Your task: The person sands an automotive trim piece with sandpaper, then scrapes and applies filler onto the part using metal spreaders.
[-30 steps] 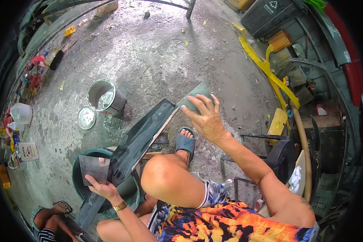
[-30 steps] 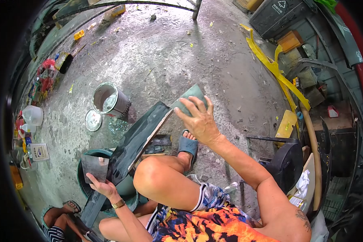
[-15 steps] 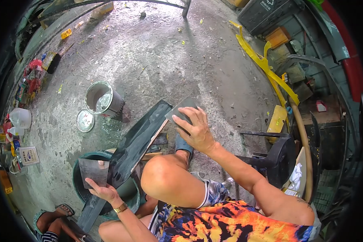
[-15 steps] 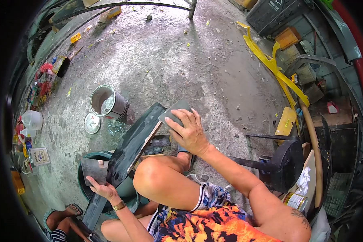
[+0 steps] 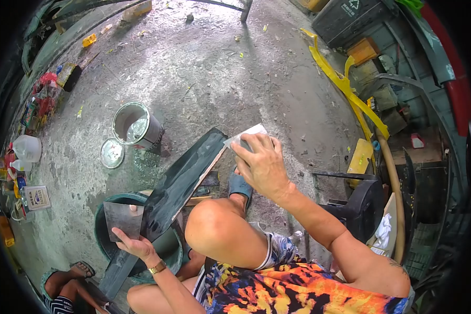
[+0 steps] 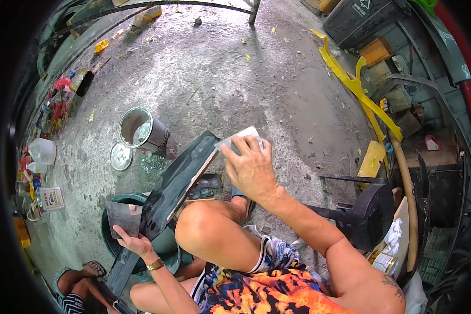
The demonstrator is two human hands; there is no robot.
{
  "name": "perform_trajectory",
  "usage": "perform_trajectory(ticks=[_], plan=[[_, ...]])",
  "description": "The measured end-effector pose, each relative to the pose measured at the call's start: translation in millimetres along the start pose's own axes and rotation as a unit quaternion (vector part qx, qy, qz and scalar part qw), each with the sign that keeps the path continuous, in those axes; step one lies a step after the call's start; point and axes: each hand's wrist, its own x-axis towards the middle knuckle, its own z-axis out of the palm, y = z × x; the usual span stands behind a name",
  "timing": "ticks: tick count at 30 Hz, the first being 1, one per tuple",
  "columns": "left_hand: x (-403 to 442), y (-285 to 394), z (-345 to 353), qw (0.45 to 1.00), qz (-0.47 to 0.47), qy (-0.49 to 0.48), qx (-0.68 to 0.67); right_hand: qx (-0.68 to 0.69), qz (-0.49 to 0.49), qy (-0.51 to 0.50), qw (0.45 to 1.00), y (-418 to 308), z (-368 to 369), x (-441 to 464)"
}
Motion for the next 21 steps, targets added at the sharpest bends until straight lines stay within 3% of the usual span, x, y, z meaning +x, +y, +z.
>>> perform_trajectory(ticks=[5,10,12,16,19,21], plan=[[-2.3,0.3,4.8,1.000,0.013,-0.025,-0.008,0.010,-0.023,-0.044,0.999,-22.3,-4.3,-18.7],[-1.2,1.3,2.2,0.999,0.012,-0.035,-0.014,0.074,-0.005,0.028,0.997,-16.8,12.4,-16.8],[-1.0,-2.4,1.0,1.000,0.004,0.004,-0.006,0.076,0.003,0.054,0.996,-14.2,35.4,-21.6],[-4.8,1.4,6.8,0.999,0.021,0.045,0.008,0.060,0.035,0.001,0.998,-8.1,33.4,-47.9],[-4.1,3.9,2.9,1.000,-0.014,-0.001,0.007,0.037,0.029,0.005,0.999,-3.0,12.6,-41.1],[1.6,-0.6,-3.7,1.000,-0.013,-0.019,-0.005,0.006,-0.025,0.013,1.000,-4.9,1.7,-24.3]])
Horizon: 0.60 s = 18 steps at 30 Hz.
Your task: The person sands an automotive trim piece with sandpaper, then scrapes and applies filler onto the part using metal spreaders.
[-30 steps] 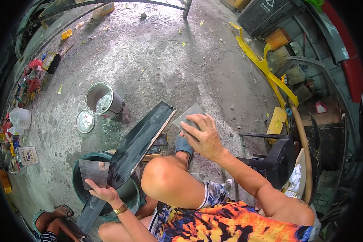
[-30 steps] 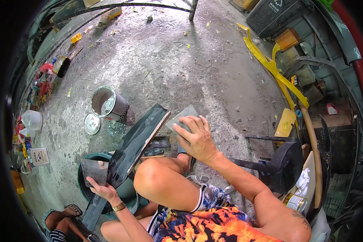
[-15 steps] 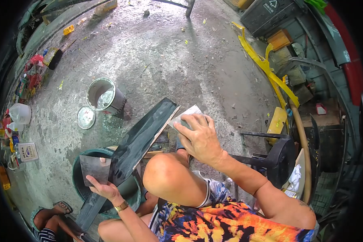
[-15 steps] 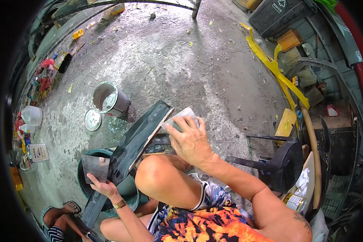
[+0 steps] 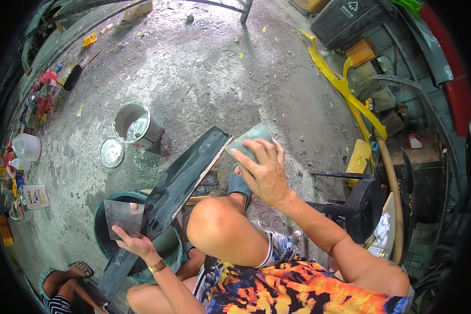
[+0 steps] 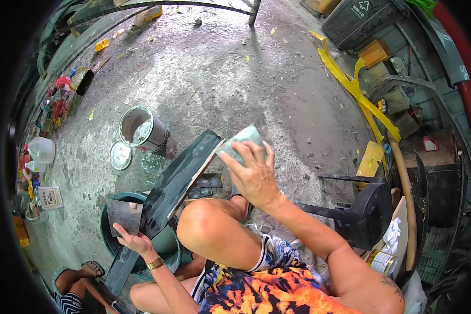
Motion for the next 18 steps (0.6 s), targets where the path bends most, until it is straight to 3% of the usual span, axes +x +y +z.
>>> perform_trajectory(ticks=[4,9,18], plan=[[-5.4,1.3,6.9,0.999,0.008,0.044,0.013,-0.031,-0.088,-0.011,0.996,8.2,11.8,6.1],[-6.7,2.1,8.5,0.998,0.014,0.059,0.009,-0.064,-0.053,0.003,0.997,39.7,17.8,9.4],[3.0,-5.7,-3.0,0.999,0.026,0.038,0.018,-0.032,-0.037,0.003,0.999,30.6,21.6,3.1]])
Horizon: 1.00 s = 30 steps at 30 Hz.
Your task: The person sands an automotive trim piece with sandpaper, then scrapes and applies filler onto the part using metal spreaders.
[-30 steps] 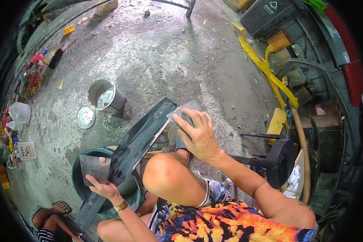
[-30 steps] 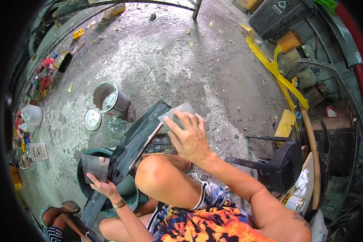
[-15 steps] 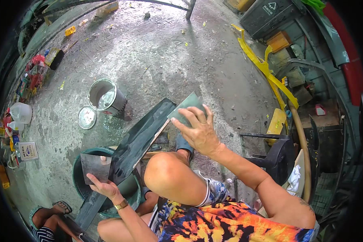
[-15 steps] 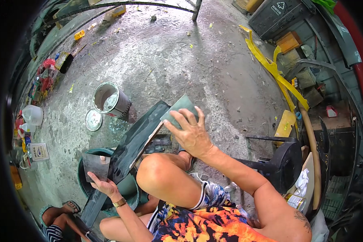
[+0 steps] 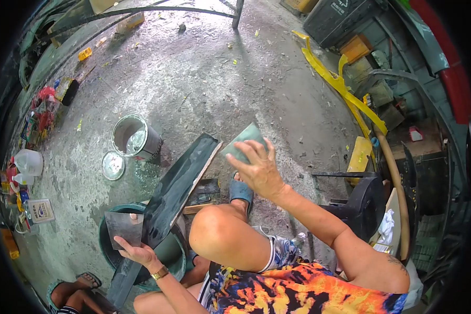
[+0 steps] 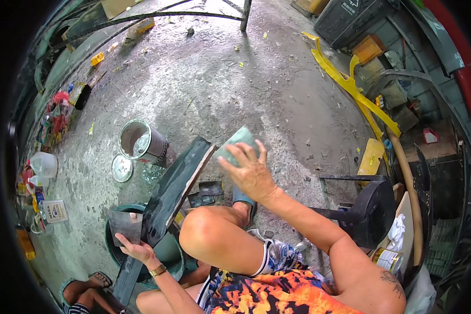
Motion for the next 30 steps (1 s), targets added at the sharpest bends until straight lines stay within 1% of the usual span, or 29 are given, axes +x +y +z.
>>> perform_trajectory(ticks=[4,6,8,11,12,14,16,17,18,20,21,22,23,24,25,28,29,30], plan=[[-0.4,9.0,5.9,1.000,-0.010,0.029,0.007,0.044,0.083,0.026,0.995,26.5,3.5,0.9],[-2.3,3.6,4.2,0.999,-0.011,0.029,0.008,0.078,0.078,0.044,0.993,29.6,2.2,0.7],[2.7,4.6,-1.5,1.000,-0.004,0.020,0.016,0.120,0.068,0.061,0.989,16.3,7.4,1.7],[1.5,5.4,1.5,0.999,0.007,0.033,0.037,0.100,0.025,0.065,0.993,1.0,15.0,6.1],[2.2,5.2,0.7,0.999,0.008,0.024,0.039,0.091,0.010,0.063,0.994,-1.1,16.7,6.4],[4.7,7.6,-4.6,0.999,0.010,0.006,0.045,0.076,0.030,0.060,0.995,2.4,22.3,7.6],[5.1,5.9,-5.4,0.999,0.010,0.015,0.046,0.074,0.058,0.070,0.993,14.7,22.9,11.7],[5.2,4.7,-4.7,0.999,0.010,0.019,0.046,0.080,0.073,0.057,0.992,21.0,19.9,12.2],[3.8,6.7,-1.5,0.999,0.005,0.018,0.046,0.138,0.102,0.056,0.984,24.5,19.9,10.2],[-0.8,13.9,4.4,0.999,0.000,0.015,0.050,0.259,0.159,0.053,0.951,28.8,24.7,6.8],[-2.6,15.7,8.0,0.998,0.001,0.019,0.052,0.351,0.193,0.042,0.915,30.2,30.8,2.1],[-4.8,17.0,11.7,0.998,0.001,0.022,0.054,0.443,0.229,0.020,0.867,34.2,36.5,-1.5],[-6.6,19.3,14.6,0.998,0.003,0.025,0.058,0.531,0.261,-0.001,0.806,38.2,42.2,-5.2],[-7.5,22.1,15.8,0.998,-0.003,0.013,0.058,0.614,0.289,-0.022,0.734,40.9,45.8,-7.2],[-8.6,24.0,16.2,0.998,-0.008,0.000,0.057,0.690,0.322,-0.056,0.646,45.0,49.1,-8.6],[-12.7,29.1,23.9,0.998,-0.013,-0.017,0.066,0.757,0.282,-0.104,0.580,62.4,43.3,-1.9],[-10.7,27.6,21.2,0.997,-0.007,-0.024,0.076,0.767,0.297,-0.122,0.555,63.9,33.2,2.5],[-8.6,27.1,20.4,0.996,0.000,-0.031,0.086,0.744,0.250,-0.111,0.610,67.5,38.3,5.3]])
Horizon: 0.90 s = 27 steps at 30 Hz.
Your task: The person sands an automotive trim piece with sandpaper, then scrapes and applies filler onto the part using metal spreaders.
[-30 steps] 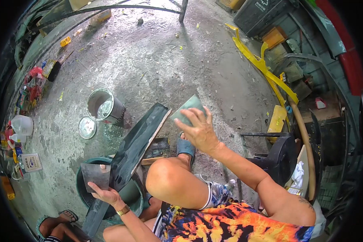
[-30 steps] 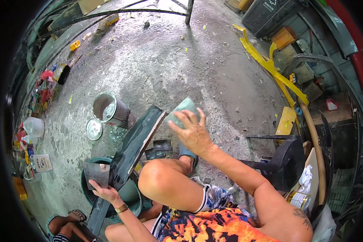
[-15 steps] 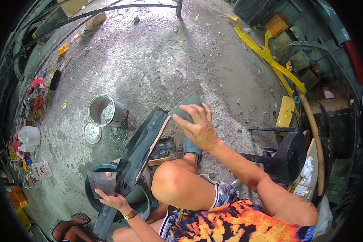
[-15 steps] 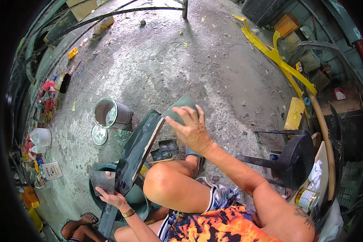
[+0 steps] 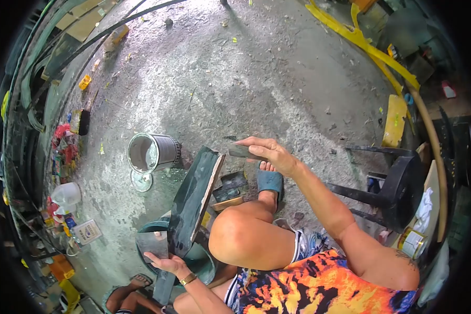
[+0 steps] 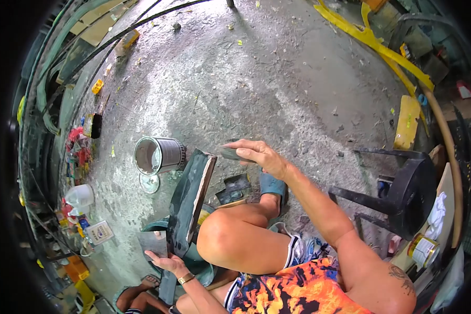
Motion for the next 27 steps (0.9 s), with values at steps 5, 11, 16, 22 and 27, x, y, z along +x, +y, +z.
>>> perform_trajectory(ticks=[5,11,16,22,27], plan=[[6.0,-3.9,-9.4,1.000,-0.004,-0.009,0.007,-0.086,-0.104,-0.053,0.989,9.5,-5.9,14.2],[6.9,-3.6,-8.8,1.000,0.000,0.014,0.028,-0.144,-0.154,-0.053,0.976,12.7,-9.3,19.6],[4.9,-2.4,-3.8,1.000,-0.005,0.008,0.027,-0.213,-0.150,-0.052,0.964,2.7,-2.9,15.6],[3.8,-2.5,0.1,0.999,0.002,0.004,0.050,-0.141,-0.131,-0.024,0.981,10.5,-4.3,11.2],[2.5,-2.0,0.2,0.998,0.003,-0.004,0.058,-0.167,-0.145,-0.040,0.975,15.7,-0.6,8.4]])
